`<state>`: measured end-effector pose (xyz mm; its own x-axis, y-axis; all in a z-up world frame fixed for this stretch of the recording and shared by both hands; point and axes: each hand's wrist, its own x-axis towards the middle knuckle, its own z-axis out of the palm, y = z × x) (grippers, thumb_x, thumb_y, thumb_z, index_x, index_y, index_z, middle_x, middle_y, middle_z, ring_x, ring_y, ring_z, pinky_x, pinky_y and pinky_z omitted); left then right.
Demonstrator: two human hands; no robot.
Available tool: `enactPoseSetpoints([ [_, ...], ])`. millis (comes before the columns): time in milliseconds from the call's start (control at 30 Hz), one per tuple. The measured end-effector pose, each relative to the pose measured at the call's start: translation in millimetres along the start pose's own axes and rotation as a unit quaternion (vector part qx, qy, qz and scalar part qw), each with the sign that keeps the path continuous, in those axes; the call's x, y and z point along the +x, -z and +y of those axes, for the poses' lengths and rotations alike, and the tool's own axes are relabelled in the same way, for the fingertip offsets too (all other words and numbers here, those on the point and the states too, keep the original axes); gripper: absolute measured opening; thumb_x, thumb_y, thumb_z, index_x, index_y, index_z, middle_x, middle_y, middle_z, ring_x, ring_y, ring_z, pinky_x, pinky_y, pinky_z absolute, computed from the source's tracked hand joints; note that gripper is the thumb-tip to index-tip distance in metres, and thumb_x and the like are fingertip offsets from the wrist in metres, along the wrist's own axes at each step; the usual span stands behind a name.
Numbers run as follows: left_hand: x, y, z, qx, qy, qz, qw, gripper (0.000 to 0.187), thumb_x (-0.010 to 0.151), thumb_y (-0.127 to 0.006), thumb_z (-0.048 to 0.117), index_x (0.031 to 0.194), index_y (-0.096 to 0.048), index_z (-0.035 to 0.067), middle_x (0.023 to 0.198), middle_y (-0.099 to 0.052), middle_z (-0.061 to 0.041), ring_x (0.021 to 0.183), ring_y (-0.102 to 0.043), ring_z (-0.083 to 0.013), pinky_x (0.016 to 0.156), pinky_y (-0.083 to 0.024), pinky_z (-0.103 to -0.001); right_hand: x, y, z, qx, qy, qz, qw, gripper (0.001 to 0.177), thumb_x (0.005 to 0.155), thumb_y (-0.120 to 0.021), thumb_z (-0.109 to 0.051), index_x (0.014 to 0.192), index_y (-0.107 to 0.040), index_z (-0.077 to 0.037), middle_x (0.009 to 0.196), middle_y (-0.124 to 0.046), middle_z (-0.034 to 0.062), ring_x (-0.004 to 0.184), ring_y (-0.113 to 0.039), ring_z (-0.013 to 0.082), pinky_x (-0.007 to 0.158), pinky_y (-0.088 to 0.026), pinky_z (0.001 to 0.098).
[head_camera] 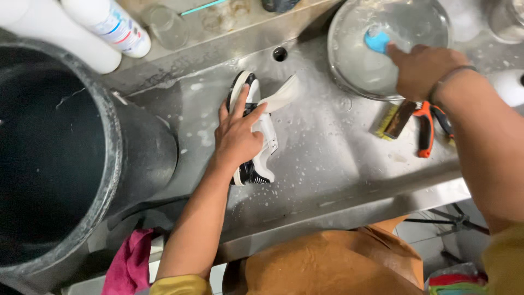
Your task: The person scrubs a white and black sneaker in a sink using a sponge and a toothbrush. They apply soap, scrub the exterior and interior, and rinse the shoe and tools under running water.
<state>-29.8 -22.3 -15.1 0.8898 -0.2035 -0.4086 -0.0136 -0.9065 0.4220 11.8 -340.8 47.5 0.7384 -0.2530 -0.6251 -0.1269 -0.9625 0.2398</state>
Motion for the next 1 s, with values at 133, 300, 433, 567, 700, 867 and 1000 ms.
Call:
enactPoseSetpoints([
  [133, -1, 22, 5, 0.035, 0.037, -0.067, 0.996, 0.074, 0.075, -0.041, 0.014, 0.143, -0.039, 0.043, 0.16, -0.003, 0.022, 0.118, -0.035, -0.0305, 0.085, -0.046, -0.042, 3, -20, 9, 0.032, 0.087, -0.019, 0.995, 0.093, 0.081, -0.043, 0.002, 0.158, 0.004, -0.02, 0.143, -0.037, 0.0195, 0.116, -0.055, 0.0436, 0.083, -0.051, 0.0493],
  [300, 15, -18, -55, -0.003, -0.118, 0.107, 0.987, 0.068, 0.073, -0.042, 0.007, 0.132, -0.058, 0.034, 0.155, -0.028, 0.012, 0.085, -0.047, -0.0354, 0.079, -0.046, -0.048, -43, -45, 16, 0.251, 0.331, 0.217, 0.883, 0.045, 0.089, -0.06, -0.011, 0.133, -0.061, -0.005, 0.103, -0.073, 0.0115, 0.073, -0.071, 0.0215, 0.069, -0.058, 0.0355],
  [433, 24, -23, -68, 0.002, -0.164, 0.137, 0.977, 0.067, 0.073, -0.04, 0.005, 0.132, -0.06, 0.028, 0.154, -0.032, 0.006, 0.094, -0.057, -0.0265, 0.088, -0.04, -0.043, -39, -92, -52, 0.293, 0.248, -0.032, 0.923, 0.045, 0.089, -0.049, -0.041, 0.131, -0.061, -0.031, 0.13, -0.066, -0.0125, 0.113, -0.064, 0.0056, 0.096, -0.043, 0.0227],
  [567, 25, -27, -68, -0.029, -0.167, 0.157, 0.973, 0.075, 0.066, -0.036, 0.004, 0.13, -0.059, 0.036, 0.154, -0.032, 0.013, 0.091, -0.054, -0.0397, 0.083, -0.053, -0.044, -14, -124, -105, 0.279, 0.443, -0.035, 0.851, 0.058, 0.091, -0.05, -0.016, 0.148, -0.039, -0.026, 0.109, -0.066, 0.0136, 0.104, -0.064, 0.0356, 0.087, -0.053, 0.0484],
  [700, 26, -31, -70, -0.037, -0.19, 0.184, 0.964, 0.075, 0.065, -0.036, 0.004, 0.129, -0.061, 0.035, 0.154, -0.033, 0.011, 0.083, -0.053, -0.0379, 0.078, -0.052, -0.042, 41, -119, -110, 0.264, 0.358, -0.058, 0.894, 0.047, 0.09, -0.055, -0.032, 0.137, -0.055, -0.03, 0.118, -0.07, 0.0091, 0.118, -0.06, 0.0324, 0.101, -0.048, 0.0454],
  [867, 36, -35, -73, -0.036, -0.196, 0.203, 0.959, 0.072, 0.066, -0.037, 0.007, 0.13, -0.06, 0.034, 0.153, -0.035, 0.009, 0.085, -0.055, -0.0414, 0.078, -0.052, -0.045, 23, -114, -142, 0.166, 0.358, -0.001, 0.919, 0.035, 0.089, -0.048, -0.047, 0.117, -0.068, -0.039, 0.096, -0.075, -0.0006, 0.102, -0.068, 0.0252, 0.091, -0.054, 0.0396],
  [1000, 29, -29, -67, -0.013, -0.178, 0.183, 0.967, 0.072, 0.067, -0.036, 0.008, 0.132, -0.058, 0.034, 0.153, -0.032, 0.011, 0.092, -0.055, -0.0447, 0.082, -0.053, -0.048, 38, -150, -160, -0.024, 0.473, 0.061, 0.879, 0.031, 0.091, -0.044, -0.042, 0.106, -0.07, -0.033, 0.091, -0.073, -0.0039, 0.094, -0.069, 0.0194, 0.085, -0.053, 0.0365],
])
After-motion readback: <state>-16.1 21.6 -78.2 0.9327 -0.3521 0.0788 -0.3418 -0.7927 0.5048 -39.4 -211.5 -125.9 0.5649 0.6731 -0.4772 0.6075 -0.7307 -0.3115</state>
